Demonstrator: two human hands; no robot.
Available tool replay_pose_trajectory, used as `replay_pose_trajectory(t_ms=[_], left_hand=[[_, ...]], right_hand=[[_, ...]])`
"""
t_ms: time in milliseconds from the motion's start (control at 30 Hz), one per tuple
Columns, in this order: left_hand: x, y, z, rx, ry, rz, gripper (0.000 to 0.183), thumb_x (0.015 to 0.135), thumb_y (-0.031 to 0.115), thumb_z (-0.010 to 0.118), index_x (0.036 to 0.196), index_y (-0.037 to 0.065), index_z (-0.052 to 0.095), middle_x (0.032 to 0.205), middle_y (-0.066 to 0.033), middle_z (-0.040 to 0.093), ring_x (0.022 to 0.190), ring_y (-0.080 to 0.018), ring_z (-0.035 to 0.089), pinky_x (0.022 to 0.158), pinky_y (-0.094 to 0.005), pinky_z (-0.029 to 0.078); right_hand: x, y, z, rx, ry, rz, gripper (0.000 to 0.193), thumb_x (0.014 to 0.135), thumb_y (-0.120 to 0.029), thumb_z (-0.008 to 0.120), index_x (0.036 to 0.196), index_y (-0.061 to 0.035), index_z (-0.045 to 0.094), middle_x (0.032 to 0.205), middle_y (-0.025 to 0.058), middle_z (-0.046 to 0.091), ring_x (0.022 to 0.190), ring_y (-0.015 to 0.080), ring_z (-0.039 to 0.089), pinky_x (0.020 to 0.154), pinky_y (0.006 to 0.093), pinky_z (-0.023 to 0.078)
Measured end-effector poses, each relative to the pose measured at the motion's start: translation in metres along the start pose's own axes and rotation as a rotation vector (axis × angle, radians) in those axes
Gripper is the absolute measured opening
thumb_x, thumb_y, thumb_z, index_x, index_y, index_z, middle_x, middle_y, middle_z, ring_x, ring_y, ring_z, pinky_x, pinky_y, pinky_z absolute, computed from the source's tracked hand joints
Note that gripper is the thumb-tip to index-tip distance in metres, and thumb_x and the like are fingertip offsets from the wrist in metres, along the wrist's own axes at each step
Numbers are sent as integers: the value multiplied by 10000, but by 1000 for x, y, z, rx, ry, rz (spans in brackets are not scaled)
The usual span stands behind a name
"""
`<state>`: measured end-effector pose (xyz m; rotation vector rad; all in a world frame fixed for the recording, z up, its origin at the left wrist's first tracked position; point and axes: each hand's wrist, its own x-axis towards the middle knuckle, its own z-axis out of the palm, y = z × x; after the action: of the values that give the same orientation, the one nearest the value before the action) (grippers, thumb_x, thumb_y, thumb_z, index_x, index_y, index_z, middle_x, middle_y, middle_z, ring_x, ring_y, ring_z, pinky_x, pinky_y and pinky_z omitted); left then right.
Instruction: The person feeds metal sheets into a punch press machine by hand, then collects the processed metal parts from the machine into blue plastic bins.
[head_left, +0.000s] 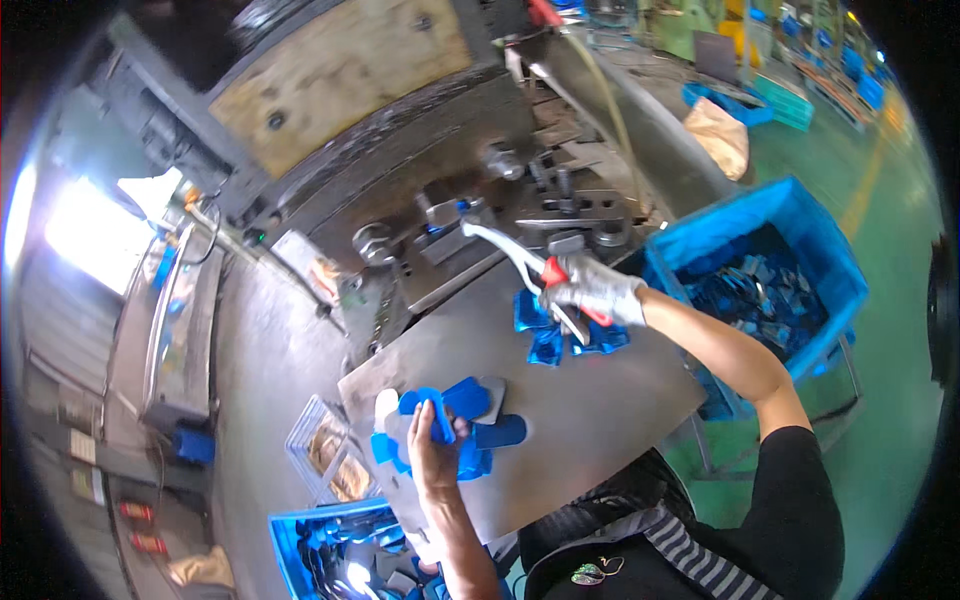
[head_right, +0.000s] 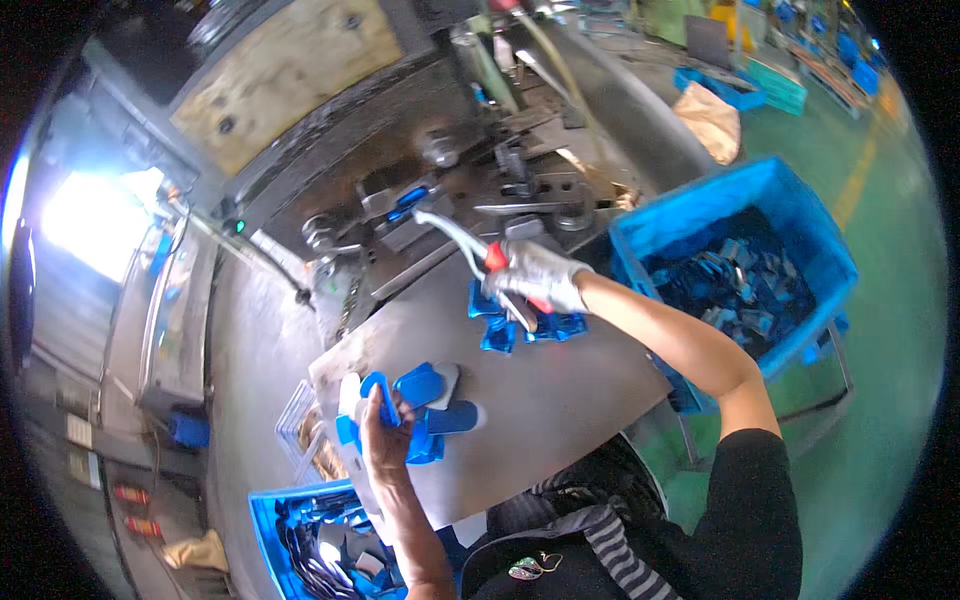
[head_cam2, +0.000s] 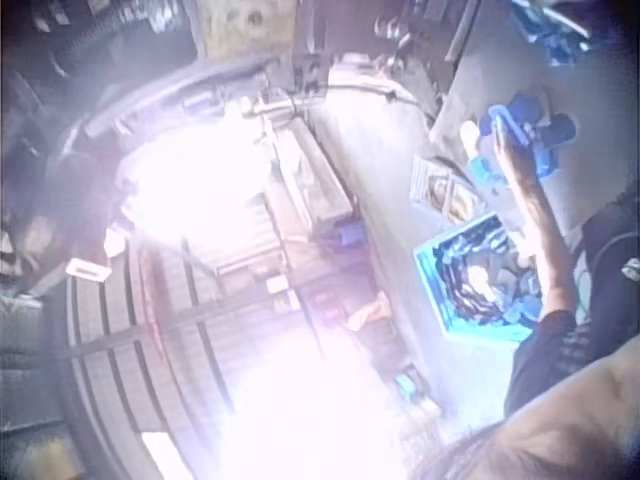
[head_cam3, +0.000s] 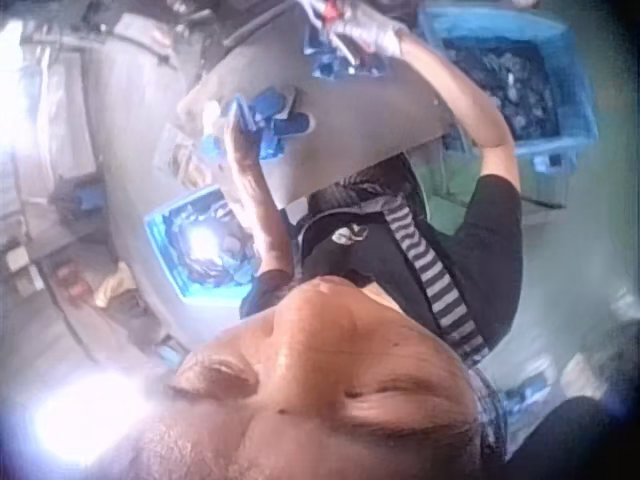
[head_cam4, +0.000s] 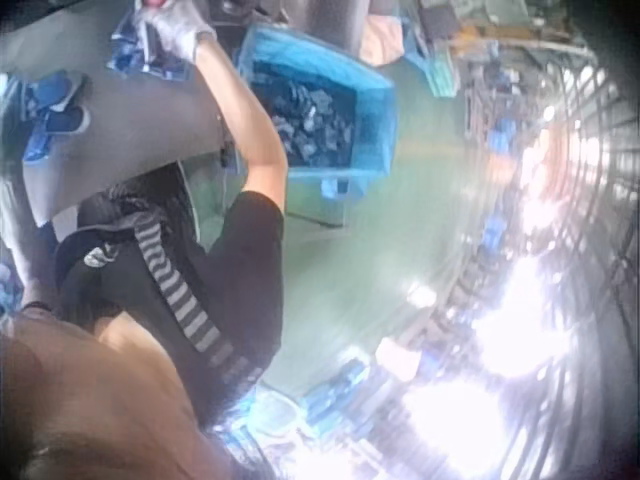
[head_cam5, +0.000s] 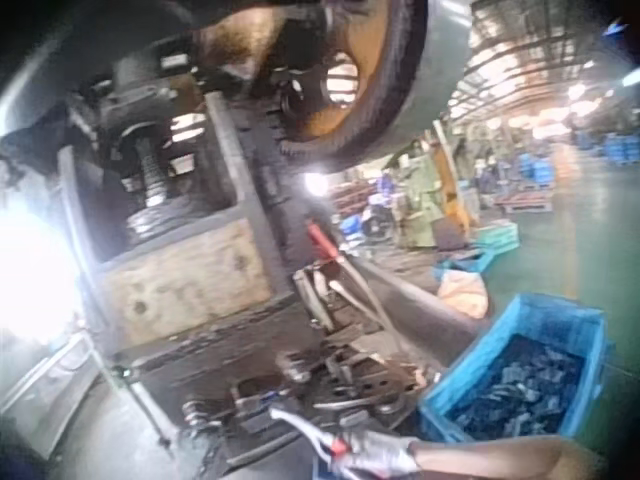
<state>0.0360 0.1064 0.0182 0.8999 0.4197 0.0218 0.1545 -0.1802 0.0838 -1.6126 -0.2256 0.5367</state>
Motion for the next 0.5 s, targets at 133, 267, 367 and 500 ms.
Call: replay_pose_trajectory(t_ms=[133, 267, 367, 500], left_hand=[[-7, 2, 3, -118, -149, -75, 264, 944, 231, 472, 1062, 1, 531, 1026, -209, 629, 740, -250, 651, 588, -308, 561], [-17, 4, 15, -59, -235, -18, 336, 953, 195, 437, 1219, -10, 442, 1167, -233, 566, 936, -306, 636, 728, -360, 557], [0, -11, -9, -408, -313, -144, 455, 979, 323, 359, 1299, 0, 381, 1266, -224, 501, 1026, -318, 601, 817, -383, 526], [-8, -5, 11, -52, -364, -45, 569, 978, 458, 277, 1330, 20, 361, 1251, -207, 518, 902, -301, 637, 743, -350, 548]], right_hand=[[58, -7, 13, 99, 53, -14, 96, 856, -96, 565, 827, -31, 501, 632, 63, 540, 503, 170, 563, 453, 333, 499], [97, -1, 38, 131, 57, -29, 120, 864, -121, 561, 813, -40, 490, 648, 79, 550, 501, 186, 569, 468, 355, 507], [89, 3, 39, 239, -30, -12, 225, 838, -172, 634, 972, -44, 507, 795, 79, 598, 615, 171, 614, 536, 327, 531], [2, -2, 8, 23, 4, 1, 274, 831, -195, 632, 1029, -30, 541, 822, 65, 601, 703, 116, 594, 621, 262, 501]])
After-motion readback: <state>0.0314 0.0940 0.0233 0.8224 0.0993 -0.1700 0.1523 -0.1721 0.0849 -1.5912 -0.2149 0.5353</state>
